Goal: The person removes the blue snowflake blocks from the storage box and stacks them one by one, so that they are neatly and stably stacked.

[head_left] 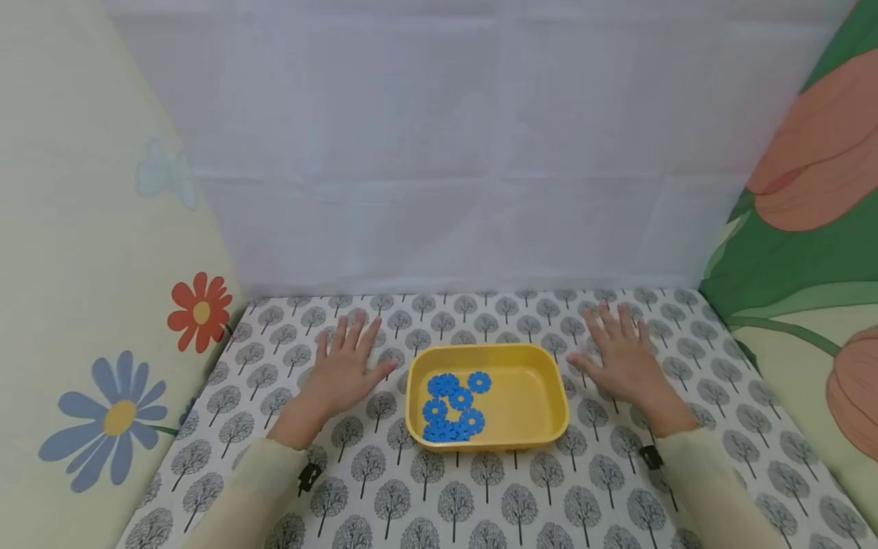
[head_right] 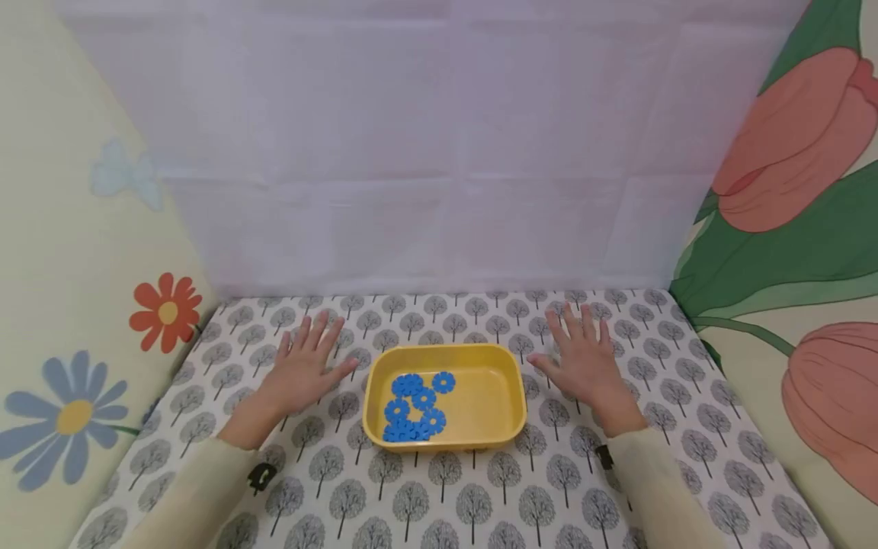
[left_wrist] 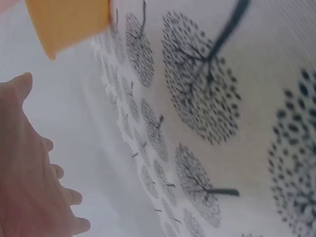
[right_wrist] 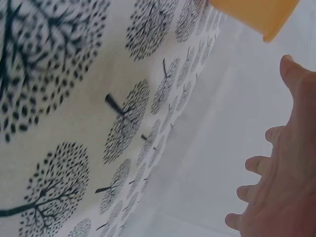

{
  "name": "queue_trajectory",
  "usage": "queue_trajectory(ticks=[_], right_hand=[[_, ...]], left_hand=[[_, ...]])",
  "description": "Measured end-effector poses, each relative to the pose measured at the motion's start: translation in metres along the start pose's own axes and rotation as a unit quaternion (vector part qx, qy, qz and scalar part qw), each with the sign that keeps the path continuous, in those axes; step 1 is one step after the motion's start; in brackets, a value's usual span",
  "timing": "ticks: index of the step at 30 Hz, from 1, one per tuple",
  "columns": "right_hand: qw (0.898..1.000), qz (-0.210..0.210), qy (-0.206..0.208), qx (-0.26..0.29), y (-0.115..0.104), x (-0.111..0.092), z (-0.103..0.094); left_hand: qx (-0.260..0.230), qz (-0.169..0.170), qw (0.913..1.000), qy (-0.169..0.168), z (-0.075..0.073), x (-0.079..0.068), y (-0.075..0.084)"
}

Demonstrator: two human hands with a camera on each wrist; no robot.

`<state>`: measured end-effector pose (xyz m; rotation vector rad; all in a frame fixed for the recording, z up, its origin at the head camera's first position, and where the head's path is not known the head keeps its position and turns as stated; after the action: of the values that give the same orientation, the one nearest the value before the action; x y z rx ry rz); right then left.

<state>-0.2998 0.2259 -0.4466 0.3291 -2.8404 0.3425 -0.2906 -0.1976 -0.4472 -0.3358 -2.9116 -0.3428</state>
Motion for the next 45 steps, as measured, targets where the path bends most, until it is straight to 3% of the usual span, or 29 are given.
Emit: queue_trajectory(ticks=[12,19,28,34,37,40,45], right_hand=[[0.997,-0.042,0.04,0.052,-0.043,0.005,-0.009],[0.988,-0.052,0.064,0.13,-0.066,0.005,-0.009],[0.976,-0.058,0.057,0.204,-0.092,0.005,-0.004],[0.97,-0.043,0.035,0.237,-0.103,0.007,0.002],[0.969,-0.041,0.026,0.244,-0.108,0.008,0.007],[0.967,-0.036,0.013,0.252,-0.112,0.008,0.012],[0.962,-0.031,-0.011,0.27,-0.121,0.008,0.021]], left_hand=[[-0.055,0.01,0.9977,0.038,-0.012,-0.002,0.032],[-0.172,-0.015,0.9845,0.032,-0.012,-0.007,0.042],[-0.291,-0.093,0.9521,-0.017,0.005,-0.008,0.039],[-0.388,-0.16,0.9057,-0.06,0.018,-0.011,0.038],[-0.415,-0.19,0.8867,-0.074,0.022,-0.014,0.038],[-0.432,-0.211,0.8734,-0.081,0.026,-0.017,0.037],[-0.445,-0.232,0.8598,-0.096,0.033,-0.019,0.038]])
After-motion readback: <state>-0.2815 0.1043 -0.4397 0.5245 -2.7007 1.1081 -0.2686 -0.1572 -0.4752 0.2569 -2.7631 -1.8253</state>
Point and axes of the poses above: each hand's wrist, its own x-axis towards the middle knuckle, its own z-axis out of the palm, y = z × x, the point moved 9 cm from there along x, towards the middle knuckle, and after that the axes turned 12 degrees about y, right-handed, at the moved point
